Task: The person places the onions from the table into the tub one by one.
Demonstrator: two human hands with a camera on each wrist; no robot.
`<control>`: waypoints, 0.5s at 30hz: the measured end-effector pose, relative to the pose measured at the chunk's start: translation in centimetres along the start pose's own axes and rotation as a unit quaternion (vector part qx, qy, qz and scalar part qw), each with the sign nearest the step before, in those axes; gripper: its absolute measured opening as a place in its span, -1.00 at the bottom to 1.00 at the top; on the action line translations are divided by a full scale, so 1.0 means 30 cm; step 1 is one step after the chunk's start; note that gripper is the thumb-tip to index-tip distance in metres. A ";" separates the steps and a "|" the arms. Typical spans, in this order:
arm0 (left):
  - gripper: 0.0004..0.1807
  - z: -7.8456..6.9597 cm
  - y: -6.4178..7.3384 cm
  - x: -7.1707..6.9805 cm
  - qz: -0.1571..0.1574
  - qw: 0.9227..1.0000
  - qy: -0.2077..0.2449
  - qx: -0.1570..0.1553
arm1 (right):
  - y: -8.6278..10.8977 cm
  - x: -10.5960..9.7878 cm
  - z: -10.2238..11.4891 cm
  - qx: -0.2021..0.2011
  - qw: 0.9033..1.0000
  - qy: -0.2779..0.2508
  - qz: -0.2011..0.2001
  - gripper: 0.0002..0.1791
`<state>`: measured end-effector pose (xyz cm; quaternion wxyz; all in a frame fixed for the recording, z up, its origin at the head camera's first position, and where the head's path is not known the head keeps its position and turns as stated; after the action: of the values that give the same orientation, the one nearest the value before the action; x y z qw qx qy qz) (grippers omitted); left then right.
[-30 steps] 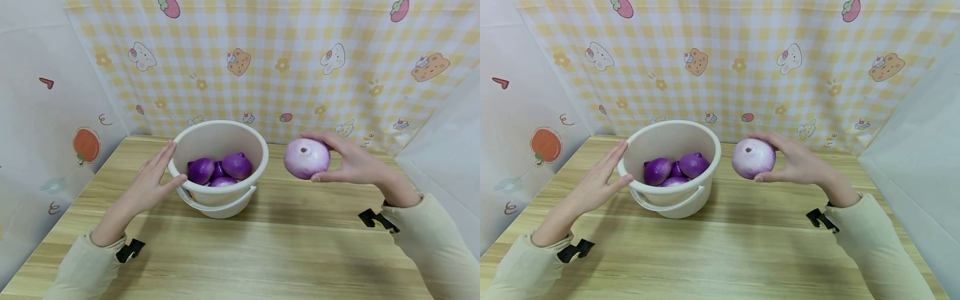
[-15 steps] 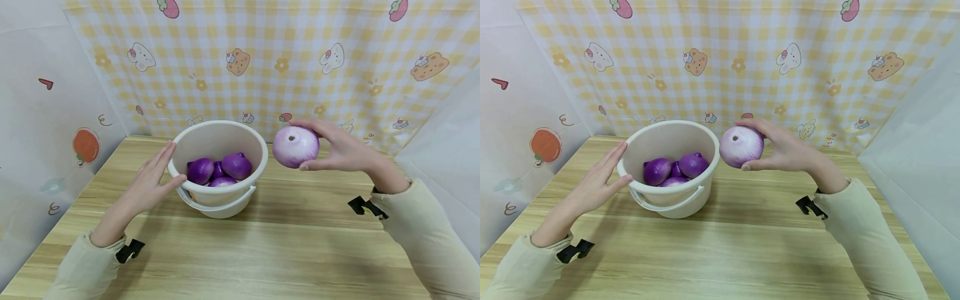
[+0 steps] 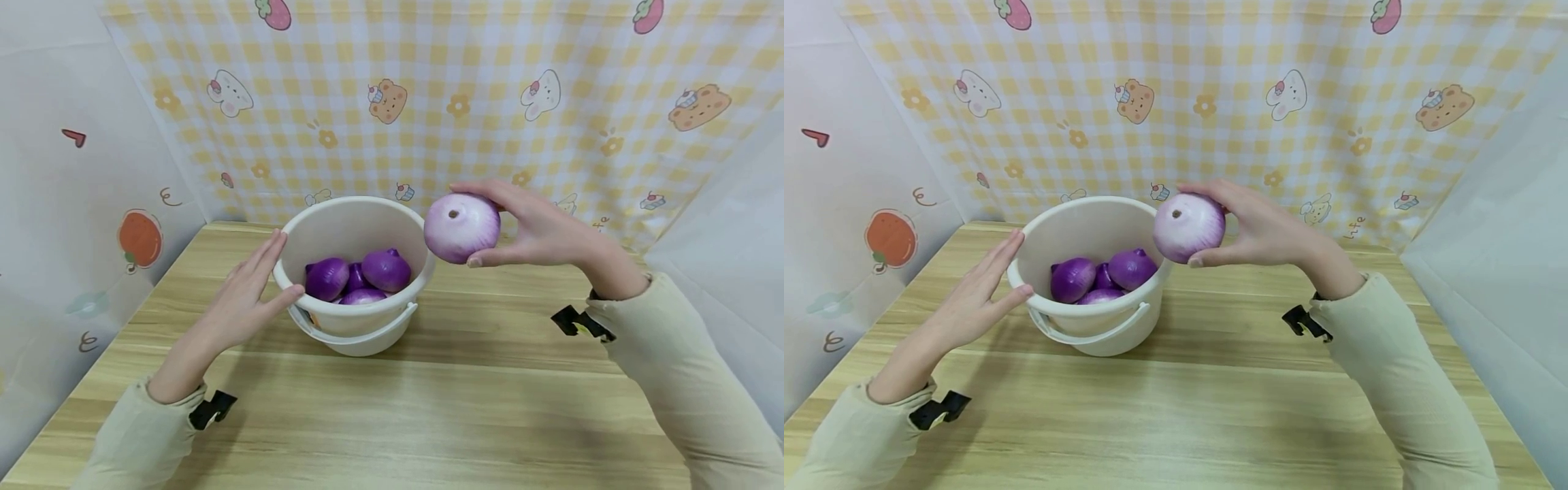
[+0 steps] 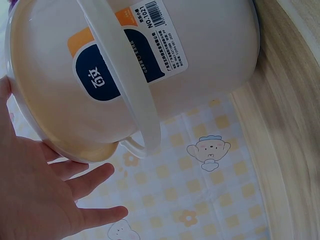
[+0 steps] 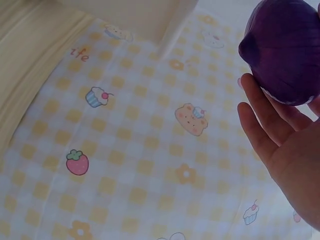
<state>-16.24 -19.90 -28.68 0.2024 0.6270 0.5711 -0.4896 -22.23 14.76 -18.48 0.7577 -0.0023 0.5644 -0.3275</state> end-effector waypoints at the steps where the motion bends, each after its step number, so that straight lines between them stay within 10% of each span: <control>1: -0.17 0.000 0.000 -0.001 -0.001 1.000 0.000 0.000 | -0.005 0.000 0.002 0.000 1.000 0.004 0.000 -0.11; 15: -0.16 -0.008 0.001 -0.003 0.003 1.000 -0.005 0.010 | -0.075 0.020 0.021 -0.022 1.000 0.013 0.018 -0.15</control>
<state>-16.10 -19.76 -28.51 0.2002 0.6287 0.5631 -0.4976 -22.70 12.48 -17.92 0.7558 -0.0039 0.5815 -0.3012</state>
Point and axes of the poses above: each hand's wrist, its own y-axis away from the middle knuckle, its own x-axis out of the palm, z = x × y, the point moved 3 cm from there along -y, towards the middle knuckle
